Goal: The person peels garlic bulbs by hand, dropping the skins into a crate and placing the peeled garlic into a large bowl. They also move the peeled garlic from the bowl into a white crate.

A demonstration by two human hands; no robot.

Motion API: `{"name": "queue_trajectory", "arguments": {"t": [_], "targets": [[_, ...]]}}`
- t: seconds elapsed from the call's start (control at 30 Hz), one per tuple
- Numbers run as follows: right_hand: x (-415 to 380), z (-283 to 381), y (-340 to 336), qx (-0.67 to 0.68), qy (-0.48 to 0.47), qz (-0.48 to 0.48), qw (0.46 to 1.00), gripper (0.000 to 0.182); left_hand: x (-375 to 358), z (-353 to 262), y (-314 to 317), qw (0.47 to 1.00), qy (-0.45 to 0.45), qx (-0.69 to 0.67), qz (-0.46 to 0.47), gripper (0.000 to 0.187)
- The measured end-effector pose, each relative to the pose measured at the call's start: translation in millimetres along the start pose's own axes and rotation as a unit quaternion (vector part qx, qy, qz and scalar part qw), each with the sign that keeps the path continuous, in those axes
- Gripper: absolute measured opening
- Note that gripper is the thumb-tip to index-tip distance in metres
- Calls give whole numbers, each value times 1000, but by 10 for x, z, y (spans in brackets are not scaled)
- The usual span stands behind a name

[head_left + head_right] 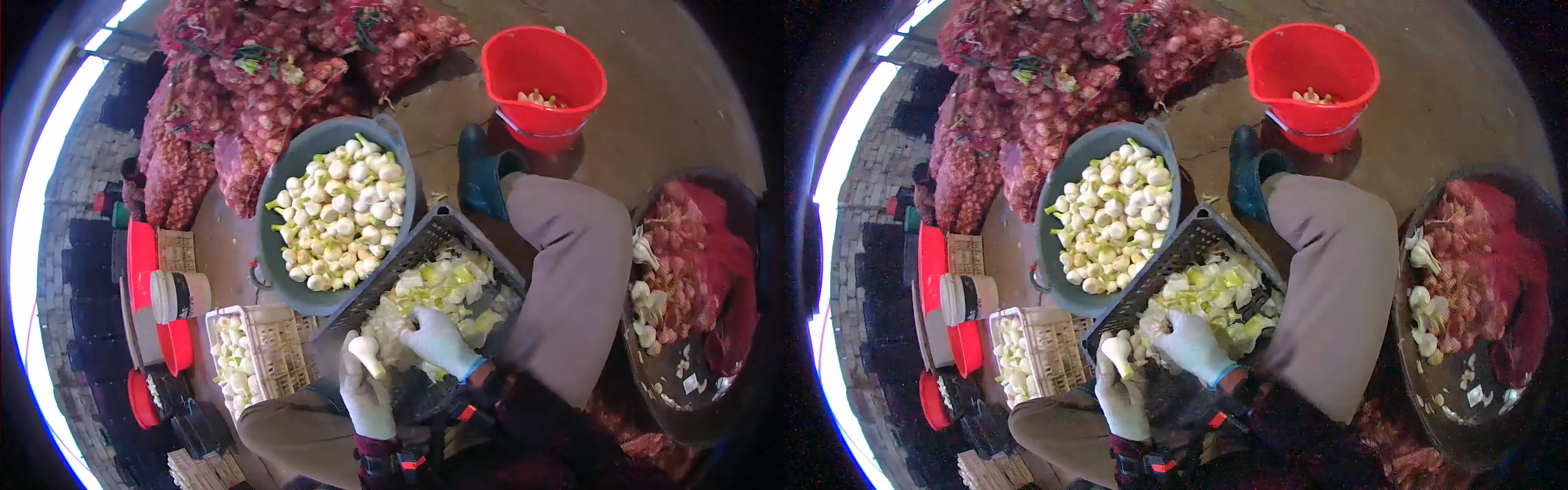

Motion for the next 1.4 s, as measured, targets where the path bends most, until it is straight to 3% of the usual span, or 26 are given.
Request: {"name": "queue_trajectory", "arguments": {"t": [0.13,0.23,0.3,0.33,0.37,0.4,0.43,0.47,0.5,0.53,0.57,0.6,0.63,0.67,0.73,0.77,0.83,0.9,0.97,1.0,1.07,1.17,1.23,1.3,1.37,1.4], "targets": [[-58,26,-115,15,34,-19,999,43,116,25,168,986,-84,-135,57,45],[-5,-301,58,-26,38,8,999,47,486,36,377,988,-128,-29,85,41],[-31,-281,136,-85,16,-7,996,50,824,-35,859,974,-134,63,172,41],[-36,-232,127,-38,6,-13,999,50,978,-31,1193,941,-179,34,285,37],[-42,-136,105,10,-6,-14,1000,49,1114,-70,1536,949,-192,88,233,31],[-75,-8,-7,20,-33,-40,998,43,1050,-280,2137,949,-126,130,260,26],[-126,108,-91,30,-57,-60,996,39,1186,-236,2494,928,-148,128,317,25],[-85,123,-44,50,-9,-12,999,42,1372,-197,2858,899,-118,140,398,27],[-42,107,-11,49,-4,-11,999,42,1397,-395,3168,865,71,275,413,33],[-14,64,33,56,2,-10,998,43,1454,-394,3286,920,-73,121,365,44],[1,-6,103,62,8,-4,998,44,1534,-512,3312,929,-60,136,338,53],[54,-37,104,-70,-69,-67,993,46,1534,-649,3236,933,-51,134,331,52],[52,44,22,51,-60,-49,996,43,1556,-792,3032,939,-39,138,312,50],[43,-83,58,-62,8,18,998,46,1600,-899,2723,940,-29,173,294,49],[4,-253,290,31,64,62,996,44,1589,-1199,1961,939,-37,266,213,48],[-9,34,147,-1,0,63,998,41,1570,-1322,1527,929,-61,310,193,46],[-60,86,224,-42,-59,72,995,30,1558,-1557,633,856,-87,497,115,45],[-106,192,305,-114,-133,88,981,26,1601,-1712,-115,813,-87,572,68,39],[-123,75,509,-198,-160,95,962,25,1633,-1762,-351,693,-79,717,20,37],[-107,31,595,-277,-182,90,939,23,1766,-1717,-516,697,-78,712,15,37],[-61,-136,666,-255,-122,136,950,23,2263,-1373,-949,724,-57,686,41,35],[-8,-284,650,-215,-37,166,962,20,3013,-813,-1167,665,30,736,123,40],[86,-367,678,-202,-17,157,967,19,3347,-512,-1143,592,59,784,176,41],[171,-165,697,-183,-146,111,966,21,3547,-373,-1169,565,61,798,200,35],[240,-247,722,-181,-101,137,969,20,3690,-184,-1346,459,42,864,202,26],[208,-319,693,-233,-103,107,961,32,3736,-108,-1390,405,48,891,200,25]]}}
Point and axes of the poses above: each hand's wrist, its own x-axis towards the middle knuckle, its own y-axis out of the palm, z = x × y, the point moved 10 cm from there along x, towards the middle knuckle, and after that the axes turned 6 degrees about -y, right-handed, at the moved point
